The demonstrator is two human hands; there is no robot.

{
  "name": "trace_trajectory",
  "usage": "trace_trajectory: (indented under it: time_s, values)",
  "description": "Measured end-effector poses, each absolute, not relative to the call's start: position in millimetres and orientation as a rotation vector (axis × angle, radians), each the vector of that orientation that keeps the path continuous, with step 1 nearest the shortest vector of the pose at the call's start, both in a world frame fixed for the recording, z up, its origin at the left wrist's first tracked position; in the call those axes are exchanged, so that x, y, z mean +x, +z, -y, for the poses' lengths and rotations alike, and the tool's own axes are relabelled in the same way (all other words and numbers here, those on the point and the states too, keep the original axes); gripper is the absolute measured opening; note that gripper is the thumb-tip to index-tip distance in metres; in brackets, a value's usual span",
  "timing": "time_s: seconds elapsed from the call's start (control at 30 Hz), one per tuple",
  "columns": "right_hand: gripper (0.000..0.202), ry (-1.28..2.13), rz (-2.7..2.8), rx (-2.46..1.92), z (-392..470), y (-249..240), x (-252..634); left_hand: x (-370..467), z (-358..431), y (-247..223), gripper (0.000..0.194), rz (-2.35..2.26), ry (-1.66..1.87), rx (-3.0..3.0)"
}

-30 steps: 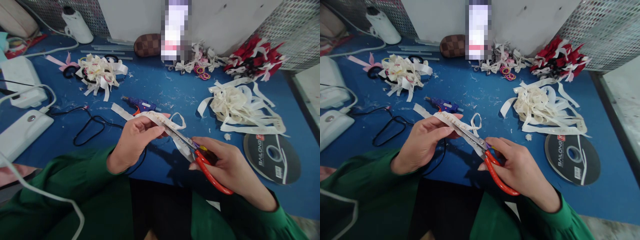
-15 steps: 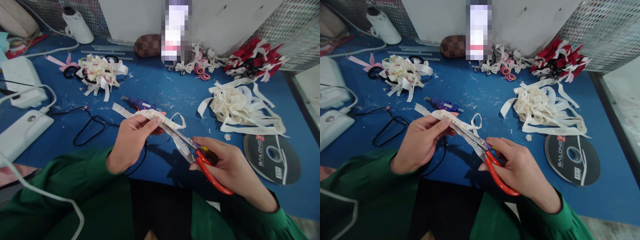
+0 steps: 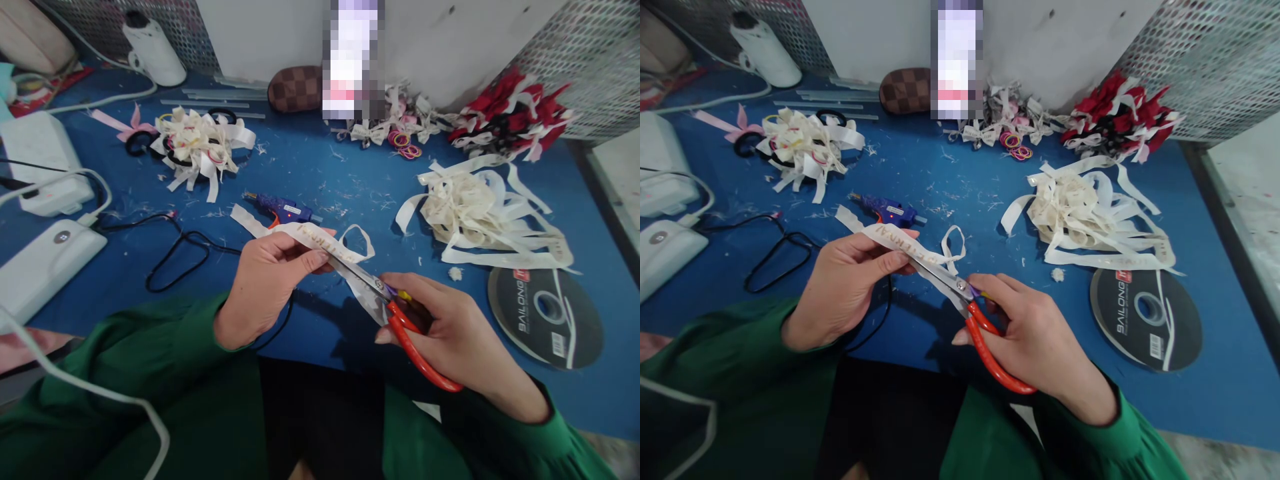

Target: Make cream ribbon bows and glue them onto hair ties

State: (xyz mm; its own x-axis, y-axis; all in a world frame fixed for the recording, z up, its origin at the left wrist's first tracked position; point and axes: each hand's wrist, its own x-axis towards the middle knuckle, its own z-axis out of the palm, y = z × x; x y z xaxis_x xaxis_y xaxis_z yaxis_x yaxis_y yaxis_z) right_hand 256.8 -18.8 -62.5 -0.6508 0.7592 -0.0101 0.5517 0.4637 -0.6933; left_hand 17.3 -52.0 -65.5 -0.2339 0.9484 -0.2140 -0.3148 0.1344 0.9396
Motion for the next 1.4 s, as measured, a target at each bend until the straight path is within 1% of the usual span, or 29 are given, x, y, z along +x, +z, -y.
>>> trace_trajectory:
  time_s: [0.2,0.4,0.63,0.8,1.23,1.3,1.4]
  values:
    - [0.042,0.98,2.424,-1.111,19.0,-60.5,258.4,16.4,53.0,-65.8,0.021,-1.246,1.391,0.721]
    - [0.04,0.974,2.439,-1.114,19.1,-58.9,258.8,16.7,52.9,-64.6,0.023,-1.3,1.391,0.73]
    - [0.044,1.0,2.408,-1.102,19.5,-59.4,254.2,18.1,52.9,-63.6,0.028,-1.275,1.365,0.707]
    - [0.046,1.037,2.413,-1.124,19.2,-60.3,254.0,19.5,54.1,-64.6,0.027,-1.264,1.34,0.7]
    - [0.042,0.978,2.445,-1.111,18.5,-60.9,255.6,17.9,52.5,-63.6,0.03,-1.252,1.321,0.689]
    - [0.041,0.958,2.453,-1.117,17.8,-60.7,256.5,16.7,53.2,-64.2,0.028,-1.242,1.317,0.711]
    - [0.04,0.942,2.461,-1.113,16.7,-60.4,258.7,14.7,54.0,-63.9,0.017,-1.217,1.321,0.708]
